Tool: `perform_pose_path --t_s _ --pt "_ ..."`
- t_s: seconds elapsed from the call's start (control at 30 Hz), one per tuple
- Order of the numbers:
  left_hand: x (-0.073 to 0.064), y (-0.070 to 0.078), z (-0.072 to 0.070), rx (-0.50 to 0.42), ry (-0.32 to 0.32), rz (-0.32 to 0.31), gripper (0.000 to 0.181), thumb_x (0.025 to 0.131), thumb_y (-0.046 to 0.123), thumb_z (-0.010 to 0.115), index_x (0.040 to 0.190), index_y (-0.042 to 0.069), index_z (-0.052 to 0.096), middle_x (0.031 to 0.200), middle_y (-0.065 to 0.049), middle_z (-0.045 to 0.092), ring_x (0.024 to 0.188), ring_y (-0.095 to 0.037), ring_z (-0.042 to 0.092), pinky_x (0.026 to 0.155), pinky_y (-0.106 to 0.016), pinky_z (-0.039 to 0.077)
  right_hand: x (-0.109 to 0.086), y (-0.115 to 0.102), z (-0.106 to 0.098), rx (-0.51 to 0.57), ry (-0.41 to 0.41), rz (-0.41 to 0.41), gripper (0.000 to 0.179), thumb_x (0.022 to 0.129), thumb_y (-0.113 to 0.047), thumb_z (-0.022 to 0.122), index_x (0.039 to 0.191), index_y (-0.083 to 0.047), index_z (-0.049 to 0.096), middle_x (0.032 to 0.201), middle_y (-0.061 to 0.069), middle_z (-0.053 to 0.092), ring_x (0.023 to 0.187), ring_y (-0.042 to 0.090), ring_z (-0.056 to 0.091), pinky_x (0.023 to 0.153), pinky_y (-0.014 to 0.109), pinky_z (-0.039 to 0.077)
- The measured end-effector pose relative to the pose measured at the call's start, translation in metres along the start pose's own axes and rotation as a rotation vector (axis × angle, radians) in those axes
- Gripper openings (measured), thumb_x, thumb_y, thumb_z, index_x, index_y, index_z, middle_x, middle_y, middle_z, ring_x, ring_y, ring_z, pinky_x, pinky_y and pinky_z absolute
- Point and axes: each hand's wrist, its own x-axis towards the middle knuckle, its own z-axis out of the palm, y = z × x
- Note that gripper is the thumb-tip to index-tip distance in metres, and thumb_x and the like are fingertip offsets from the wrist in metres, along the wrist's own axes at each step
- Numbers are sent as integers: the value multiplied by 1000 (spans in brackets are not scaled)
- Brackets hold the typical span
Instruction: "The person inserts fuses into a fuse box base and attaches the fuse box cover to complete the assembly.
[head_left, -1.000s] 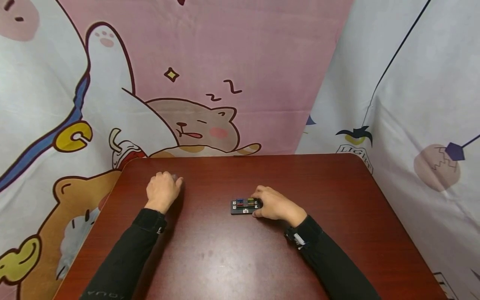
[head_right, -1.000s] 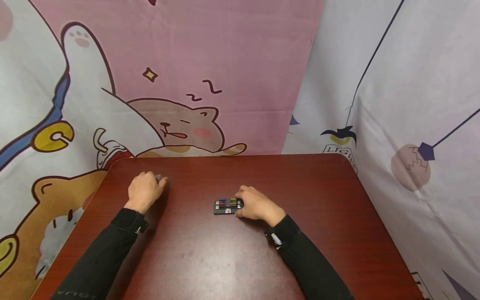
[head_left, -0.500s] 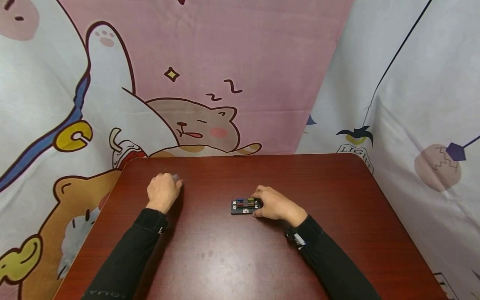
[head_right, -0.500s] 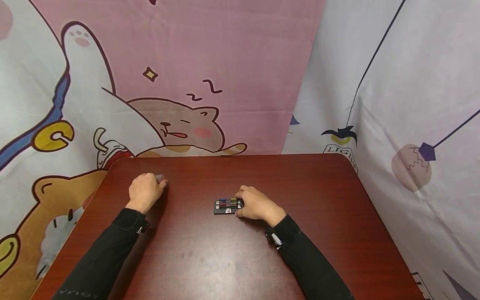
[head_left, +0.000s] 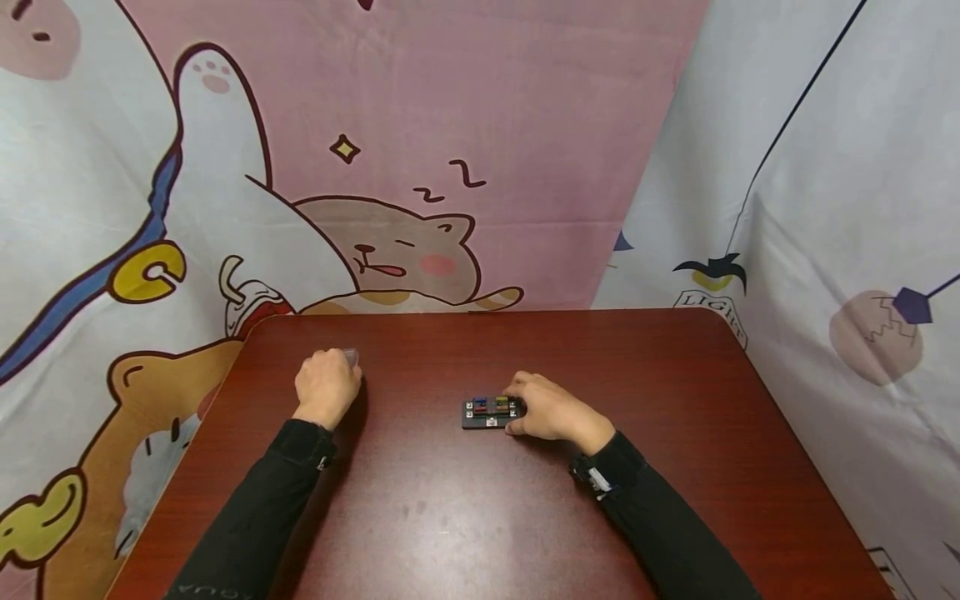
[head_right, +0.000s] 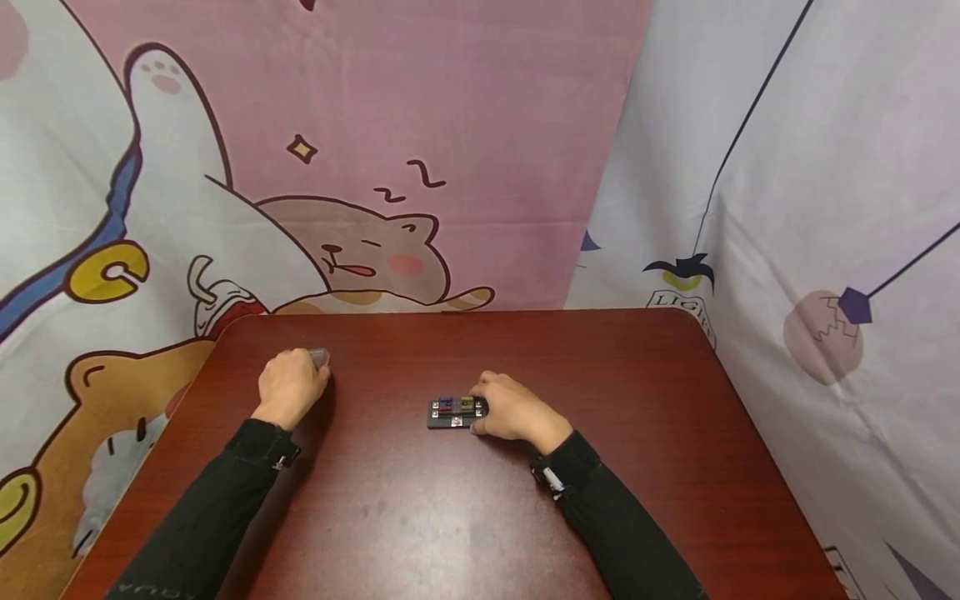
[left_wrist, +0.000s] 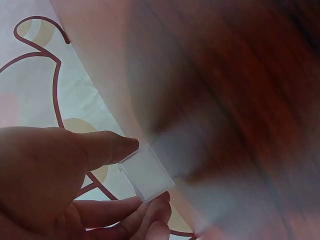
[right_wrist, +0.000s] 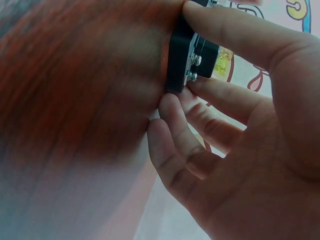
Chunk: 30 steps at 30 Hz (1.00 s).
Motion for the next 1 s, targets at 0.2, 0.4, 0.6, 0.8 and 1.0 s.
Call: perform_pose_path --t_s 0.2,0.4,0.6,0.8,1.0 --pt "-2 -1 3 -3 59 32 44 102 25 71 116 -17 73 109 -37 70 96 -56 72 78 -67 61 -1 0 0 -6 -5 5 51 93 -32 90 140 -17 75 127 -2 65 114 17 58 100 41 52" --pt "-7 3 8 -39 124 112 38 98 18 74 116 -15 72 105 -35 68 96 -56 71 83 -69 59 -1 0 1 -8 0 0 50 92 -32 90 138 -17 75 125 -4 65 112 17 58 100 40 51" --pt "-11 13 8 -58 150 167 41 96 15 76 126 -12 71 111 -34 69 103 -55 70 91 -68 57 -2 1 0 -6 -1 -10 51 93 -31 90 139 -16 75 126 -3 65 112 17 58 100 40 52" --pt "-14 24 4 -80 122 226 44 97 16 75 133 -8 70 118 -31 69 108 -52 68 96 -66 55 -2 1 0 -10 3 -14 52 93 -31 90 139 -16 75 126 -3 65 113 16 58 101 40 51" --pt "-19 40 -2 -152 54 306 45 98 17 76 138 -3 69 126 -26 70 110 -44 67 99 -61 57 -1 1 -1 -10 3 -12 50 92 -32 90 138 -17 75 125 -3 65 113 16 58 101 40 51"
